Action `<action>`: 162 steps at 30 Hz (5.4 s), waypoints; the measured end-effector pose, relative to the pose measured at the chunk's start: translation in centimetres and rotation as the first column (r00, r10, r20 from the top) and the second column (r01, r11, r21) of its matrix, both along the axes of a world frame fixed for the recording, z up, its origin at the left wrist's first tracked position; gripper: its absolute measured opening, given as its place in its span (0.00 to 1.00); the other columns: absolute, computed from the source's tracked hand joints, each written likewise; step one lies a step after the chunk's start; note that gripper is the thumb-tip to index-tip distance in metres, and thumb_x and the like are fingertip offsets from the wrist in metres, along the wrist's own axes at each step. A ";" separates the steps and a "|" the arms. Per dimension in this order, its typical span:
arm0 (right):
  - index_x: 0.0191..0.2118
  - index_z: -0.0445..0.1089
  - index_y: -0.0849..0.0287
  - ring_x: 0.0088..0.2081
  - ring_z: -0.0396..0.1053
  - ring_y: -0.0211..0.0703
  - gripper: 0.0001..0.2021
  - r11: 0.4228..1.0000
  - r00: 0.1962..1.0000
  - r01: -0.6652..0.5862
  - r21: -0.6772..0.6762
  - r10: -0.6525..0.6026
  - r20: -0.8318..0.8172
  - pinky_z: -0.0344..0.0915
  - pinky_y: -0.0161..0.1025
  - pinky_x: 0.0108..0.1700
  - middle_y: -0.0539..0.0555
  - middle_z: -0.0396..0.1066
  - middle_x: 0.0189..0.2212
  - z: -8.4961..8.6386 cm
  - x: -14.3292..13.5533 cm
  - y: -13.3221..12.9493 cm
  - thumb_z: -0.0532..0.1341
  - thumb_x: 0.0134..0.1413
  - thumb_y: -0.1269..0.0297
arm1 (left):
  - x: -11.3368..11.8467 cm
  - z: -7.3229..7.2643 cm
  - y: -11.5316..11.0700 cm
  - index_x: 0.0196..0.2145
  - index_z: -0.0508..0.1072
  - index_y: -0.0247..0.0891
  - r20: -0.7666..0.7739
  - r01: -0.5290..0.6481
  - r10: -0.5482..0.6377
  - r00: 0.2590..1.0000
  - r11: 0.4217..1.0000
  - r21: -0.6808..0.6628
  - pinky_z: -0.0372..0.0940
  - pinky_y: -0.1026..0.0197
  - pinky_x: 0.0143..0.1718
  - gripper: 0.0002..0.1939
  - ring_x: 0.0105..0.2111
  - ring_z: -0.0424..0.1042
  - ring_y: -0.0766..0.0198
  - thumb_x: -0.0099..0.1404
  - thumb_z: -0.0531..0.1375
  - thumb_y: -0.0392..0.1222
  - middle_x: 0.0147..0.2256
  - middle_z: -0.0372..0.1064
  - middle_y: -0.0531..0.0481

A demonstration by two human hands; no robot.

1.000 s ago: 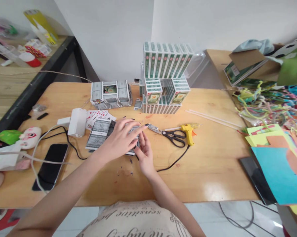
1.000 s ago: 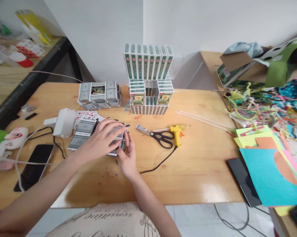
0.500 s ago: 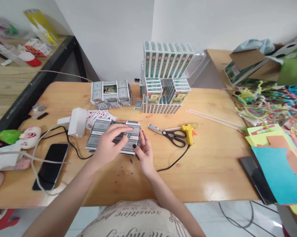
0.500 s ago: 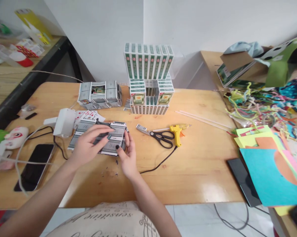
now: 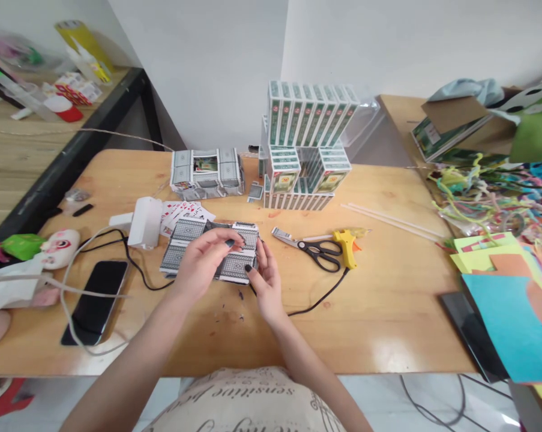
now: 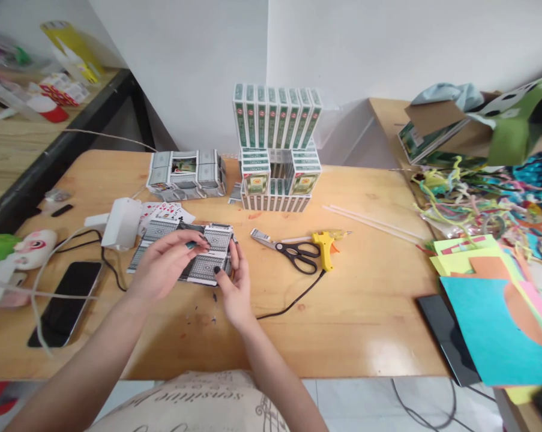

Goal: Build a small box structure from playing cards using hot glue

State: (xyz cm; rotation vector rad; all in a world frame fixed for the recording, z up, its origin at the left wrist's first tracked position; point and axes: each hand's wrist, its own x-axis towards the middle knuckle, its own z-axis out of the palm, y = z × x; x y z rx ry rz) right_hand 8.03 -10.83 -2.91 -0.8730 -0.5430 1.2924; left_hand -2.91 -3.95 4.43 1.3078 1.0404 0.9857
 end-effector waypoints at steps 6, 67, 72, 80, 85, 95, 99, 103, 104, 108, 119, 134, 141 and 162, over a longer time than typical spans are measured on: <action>0.58 0.56 0.51 0.64 0.47 0.44 0.29 1.000 1.000 0.003 0.002 -0.003 -0.013 0.47 0.49 0.64 0.54 0.48 0.65 -0.2 -0.1 0.0 0.63 0.51 0.64 | 0.4 -0.8 0.8 0.46 0.71 0.40 -0.687 0.405 0.030 0.726 0.788 0.463 0.52 0.45 0.60 0.16 0.57 0.58 0.56 0.62 0.51 0.37 0.50 0.67 0.46; 0.58 0.55 0.51 0.64 0.47 0.47 0.30 1.000 1.000 -0.005 -0.025 0.005 -0.026 0.47 0.52 0.62 0.55 0.49 0.64 -0.7 0.1 0.3 0.61 0.47 0.69 | 5.4 -2.5 3.6 0.40 0.75 0.36 -0.656 0.037 0.142 0.741 0.967 0.251 0.67 0.61 0.46 0.14 0.38 0.74 0.63 0.58 0.55 0.32 0.38 0.76 0.48; 0.58 0.55 0.50 0.64 0.48 0.48 0.30 1.000 1.000 -0.019 -0.013 0.019 0.004 0.49 0.52 0.62 0.55 0.50 0.64 -0.8 0.3 0.2 0.61 0.47 0.68 | 3.5 -2.2 3.3 0.44 0.74 0.39 -0.661 0.213 0.007 0.750 0.944 0.251 0.62 0.56 0.53 0.15 0.46 0.71 0.61 0.60 0.54 0.37 0.44 0.74 0.49; 0.59 0.53 0.50 0.64 0.49 0.47 0.32 0.999 1.000 -0.024 -0.023 0.024 -0.017 0.47 0.52 0.62 0.55 0.49 0.64 -1.1 0.5 0.2 0.63 0.47 0.68 | 2.2 -1.6 3.0 0.52 0.68 0.40 -0.741 0.399 -0.108 0.662 0.888 0.227 0.37 0.44 0.64 0.22 0.57 0.61 0.59 0.59 0.55 0.40 0.55 0.64 0.47; 0.58 0.54 0.48 0.64 0.49 0.47 0.32 0.999 0.999 -0.031 -0.009 0.031 -0.015 0.48 0.52 0.62 0.54 0.50 0.64 -1.1 0.7 0.2 0.63 0.47 0.67 | 2.3 -1.4 2.8 0.53 0.67 0.39 -0.750 0.409 -0.108 0.653 0.883 0.229 0.37 0.44 0.64 0.24 0.58 0.59 0.58 0.58 0.54 0.39 0.56 0.63 0.46; 0.58 0.54 0.49 0.63 0.51 0.48 0.32 0.999 0.998 -0.045 -0.022 0.044 -0.043 0.48 0.53 0.62 0.56 0.49 0.64 -0.9 0.7 0.3 0.63 0.47 0.68 | 1.1 -2.3 3.1 0.56 0.63 0.43 -0.702 0.462 -0.203 0.683 0.865 0.198 0.40 0.46 0.64 0.23 0.61 0.53 0.60 0.64 0.46 0.38 0.59 0.58 0.51; 0.58 0.54 0.50 0.63 0.51 0.47 0.32 0.999 0.999 -0.029 -0.013 0.029 -0.030 0.49 0.53 0.62 0.56 0.49 0.64 -0.8 0.6 0.3 0.63 0.47 0.67 | 1.7 -2.6 2.4 0.56 0.63 0.40 -0.709 0.454 -0.137 0.692 0.846 0.280 0.38 0.44 0.64 0.24 0.61 0.54 0.59 0.61 0.50 0.38 0.57 0.61 0.48; 0.59 0.54 0.49 0.63 0.51 0.48 0.33 0.999 0.999 -0.033 -0.026 0.033 -0.006 0.52 0.53 0.60 0.56 0.49 0.64 -0.6 0.6 0.3 0.63 0.47 0.66 | 2.5 -2.9 2.0 0.56 0.62 0.39 -0.729 0.440 -0.088 0.679 0.843 0.308 0.38 0.43 0.64 0.26 0.60 0.54 0.58 0.59 0.51 0.36 0.56 0.62 0.46; 0.59 0.54 0.49 0.63 0.51 0.48 0.33 0.999 0.999 -0.034 -0.031 0.034 0.003 0.53 0.52 0.60 0.56 0.49 0.64 -0.5 0.6 0.3 0.63 0.47 0.65 | 2.7 -3.0 1.9 0.56 0.61 0.39 -0.739 0.450 -0.092 0.668 0.840 0.303 0.37 0.43 0.64 0.26 0.61 0.53 0.58 0.59 0.51 0.35 0.57 0.61 0.46; 0.60 0.53 0.49 0.62 0.52 0.48 0.34 0.998 0.999 -0.041 -0.041 0.042 0.030 0.54 0.52 0.60 0.56 0.49 0.64 -0.6 0.7 0.3 0.64 0.47 0.64 | 2.6 -3.0 2.1 0.58 0.58 0.39 -0.772 0.495 -0.124 0.624 0.827 0.267 0.34 0.42 0.64 0.27 0.62 0.50 0.59 0.60 0.49 0.34 0.59 0.57 0.46; 0.57 0.59 0.52 0.61 0.54 0.47 0.25 0.999 0.999 -0.046 0.015 0.046 0.003 0.55 0.50 0.60 0.56 0.55 0.61 -0.7 1.5 0.1 0.60 0.54 0.57 | 0.4 -1.2 -0.6 0.49 0.67 0.36 -0.755 0.079 0.289 0.589 0.909 0.409 0.60 0.52 0.55 0.17 0.50 0.66 0.55 0.64 0.51 0.43 0.48 0.64 0.40; 0.50 0.67 0.55 0.53 0.65 0.47 0.17 0.990 0.909 0.023 -0.141 0.039 0.416 0.61 0.49 0.56 0.57 0.68 0.51 0.5 3.3 -1.8 0.60 0.54 0.59 | -1.9 -1.5 -0.8 0.44 0.68 0.38 -0.659 0.102 -0.146 0.738 0.989 -0.105 0.65 0.62 0.31 0.19 0.29 0.72 0.63 0.58 0.55 0.51 0.34 0.72 0.50; 0.47 0.71 0.55 0.53 0.65 0.47 0.17 0.981 0.879 -0.018 -0.194 0.107 0.464 0.57 0.49 0.58 0.55 0.70 0.50 -0.7 4.7 0.9 0.58 0.54 0.55 | -0.9 -0.3 -0.1 0.23 0.70 0.39 -0.868 0.192 -0.189 0.460 0.975 -0.110 0.60 0.60 0.28 0.26 0.27 0.72 0.56 0.65 0.43 0.57 0.25 0.73 0.46; 0.57 0.62 0.52 0.54 0.62 0.50 0.29 0.981 0.776 -0.191 -0.027 0.168 0.608 0.58 0.51 0.58 0.57 0.66 0.52 -2.1 4.1 -0.7 0.65 0.47 0.65 | 1.0 0.2 2.5 0.36 0.74 0.40 -0.922 0.568 -0.111 0.370 0.813 0.130 0.59 0.53 0.49 0.18 0.41 0.72 0.54 0.64 0.49 0.52 0.36 0.75 0.44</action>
